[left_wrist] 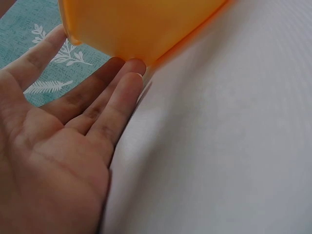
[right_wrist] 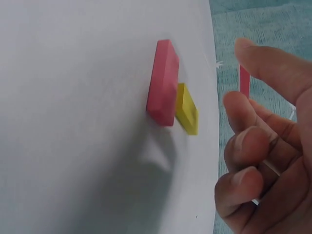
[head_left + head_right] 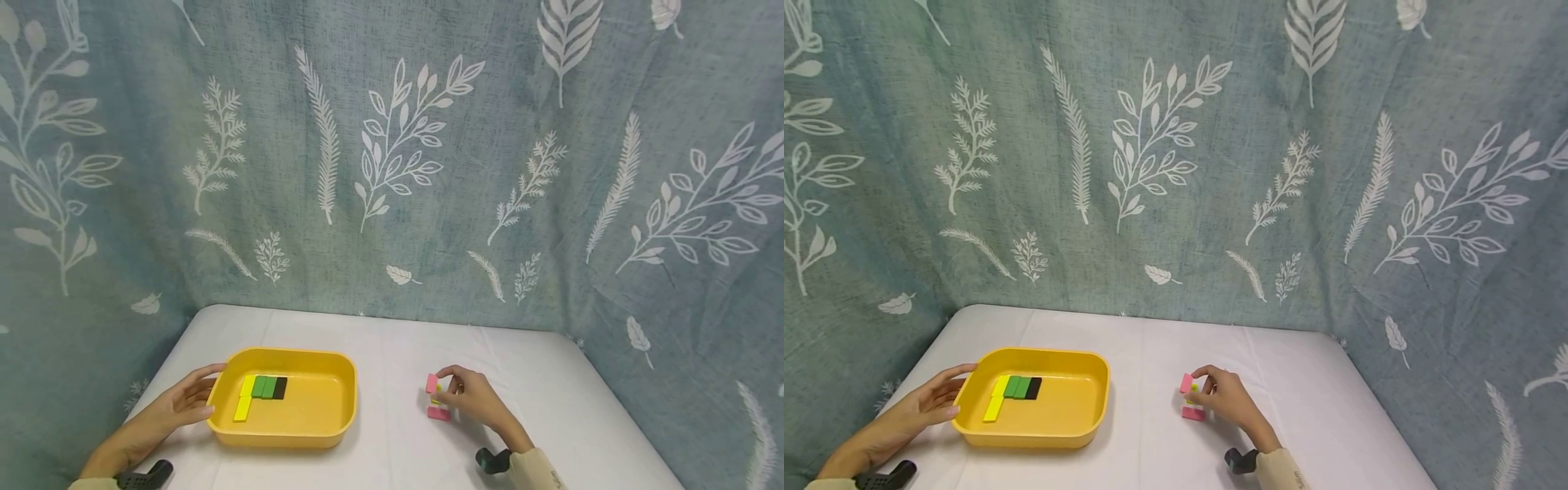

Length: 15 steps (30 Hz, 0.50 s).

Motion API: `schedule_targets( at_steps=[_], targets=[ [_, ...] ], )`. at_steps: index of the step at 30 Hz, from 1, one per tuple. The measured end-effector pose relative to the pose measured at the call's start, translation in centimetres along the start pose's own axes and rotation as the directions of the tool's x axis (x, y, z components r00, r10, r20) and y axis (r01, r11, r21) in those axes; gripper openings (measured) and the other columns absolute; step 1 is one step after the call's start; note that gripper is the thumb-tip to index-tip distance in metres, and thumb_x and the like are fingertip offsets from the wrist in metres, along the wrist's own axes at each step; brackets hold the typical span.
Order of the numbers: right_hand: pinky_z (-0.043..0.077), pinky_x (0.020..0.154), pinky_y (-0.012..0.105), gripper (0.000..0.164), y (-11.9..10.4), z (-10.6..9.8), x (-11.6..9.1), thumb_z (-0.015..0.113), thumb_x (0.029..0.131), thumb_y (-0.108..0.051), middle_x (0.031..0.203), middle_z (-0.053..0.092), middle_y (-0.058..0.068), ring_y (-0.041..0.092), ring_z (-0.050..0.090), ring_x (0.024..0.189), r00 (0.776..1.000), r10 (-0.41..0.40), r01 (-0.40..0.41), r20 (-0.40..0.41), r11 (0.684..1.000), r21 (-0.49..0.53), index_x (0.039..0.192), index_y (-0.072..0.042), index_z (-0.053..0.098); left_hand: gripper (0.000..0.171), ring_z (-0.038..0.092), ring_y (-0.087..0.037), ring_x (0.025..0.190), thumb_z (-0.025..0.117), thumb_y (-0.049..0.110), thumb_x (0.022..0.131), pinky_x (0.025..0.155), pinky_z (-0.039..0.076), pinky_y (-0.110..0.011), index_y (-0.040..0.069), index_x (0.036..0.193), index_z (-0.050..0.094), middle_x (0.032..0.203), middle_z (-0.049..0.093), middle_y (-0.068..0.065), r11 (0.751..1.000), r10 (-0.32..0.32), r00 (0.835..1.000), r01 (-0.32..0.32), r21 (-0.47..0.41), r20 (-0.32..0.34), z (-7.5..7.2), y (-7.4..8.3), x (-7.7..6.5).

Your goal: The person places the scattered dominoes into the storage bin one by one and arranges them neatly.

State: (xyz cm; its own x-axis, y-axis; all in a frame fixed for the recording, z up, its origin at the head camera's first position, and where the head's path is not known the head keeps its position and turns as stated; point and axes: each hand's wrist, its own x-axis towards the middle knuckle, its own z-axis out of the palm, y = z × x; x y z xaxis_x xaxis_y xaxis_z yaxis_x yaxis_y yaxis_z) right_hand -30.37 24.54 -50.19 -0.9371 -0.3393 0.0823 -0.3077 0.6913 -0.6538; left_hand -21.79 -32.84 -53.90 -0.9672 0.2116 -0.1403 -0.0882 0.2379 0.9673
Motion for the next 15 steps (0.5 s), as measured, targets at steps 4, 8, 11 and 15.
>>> schedule_targets(
  at_steps=[4, 8, 11, 15],
  targets=[
    [0.041, 0.050, 0.023, 0.046, -0.4, 0.2, 0.3, 0.084, 0.087, -0.035, 0.072, 0.063, -0.006, 0.006, 0.048, 0.056, 0.999, -0.047, 0.047, 0.015, 0.998, -0.027, 0.121, -0.008, 0.068, 0.080, 0.038, -0.047, 0.141, 0.068, 0.029, 0.100, 0.108, 0.043, -0.059, 0.015, 0.163, 0.021, 0.160, 0.029, -0.030, 1.000, -0.005, 1.000, 0.005, -0.005, -0.003, 0.0, -0.1, 0.1],
    [0.041, 0.051, 0.024, 0.045, -1.0, 0.3, 0.8, 0.083, 0.088, -0.036, 0.071, 0.063, -0.008, 0.007, 0.048, 0.055, 0.997, -0.084, 0.084, 0.002, 0.995, -0.052, 0.121, -0.010, 0.068, 0.078, 0.038, -0.047, 0.141, 0.066, 0.027, 0.101, 0.107, 0.045, -0.057, 0.016, 0.164, 0.021, 0.159, 0.030, -0.030, 1.000, 0.020, 1.000, -0.020, -0.007, 0.013, -0.3, -0.1, 0.3],
    [0.043, 0.053, 0.024, 0.045, -1.5, 0.4, 1.1, 0.083, 0.087, -0.036, 0.071, 0.064, -0.009, 0.008, 0.051, 0.055, 0.996, -0.088, 0.088, -0.003, 0.995, -0.045, 0.122, -0.011, 0.068, 0.076, 0.037, -0.046, 0.141, 0.064, 0.024, 0.102, 0.107, 0.046, -0.056, 0.016, 0.164, 0.021, 0.159, 0.030, -0.030, 0.999, 0.047, 0.998, -0.047, -0.017, 0.031, -0.4, -0.1, 0.2],
    [0.045, 0.056, 0.024, 0.045, -2.1, 0.7, 1.4, 0.084, 0.087, -0.034, 0.071, 0.064, -0.009, 0.009, 0.053, 0.056, 0.995, -0.096, 0.095, 0.000, 0.995, -0.034, 0.122, -0.013, 0.067, 0.075, 0.038, -0.046, 0.141, 0.065, 0.024, 0.102, 0.106, 0.046, -0.056, 0.017, 0.164, 0.022, 0.159, 0.031, -0.029, 0.999, 0.048, 0.998, -0.048, -0.019, 0.031, -0.4, -0.1, 0.1]
  ],
)
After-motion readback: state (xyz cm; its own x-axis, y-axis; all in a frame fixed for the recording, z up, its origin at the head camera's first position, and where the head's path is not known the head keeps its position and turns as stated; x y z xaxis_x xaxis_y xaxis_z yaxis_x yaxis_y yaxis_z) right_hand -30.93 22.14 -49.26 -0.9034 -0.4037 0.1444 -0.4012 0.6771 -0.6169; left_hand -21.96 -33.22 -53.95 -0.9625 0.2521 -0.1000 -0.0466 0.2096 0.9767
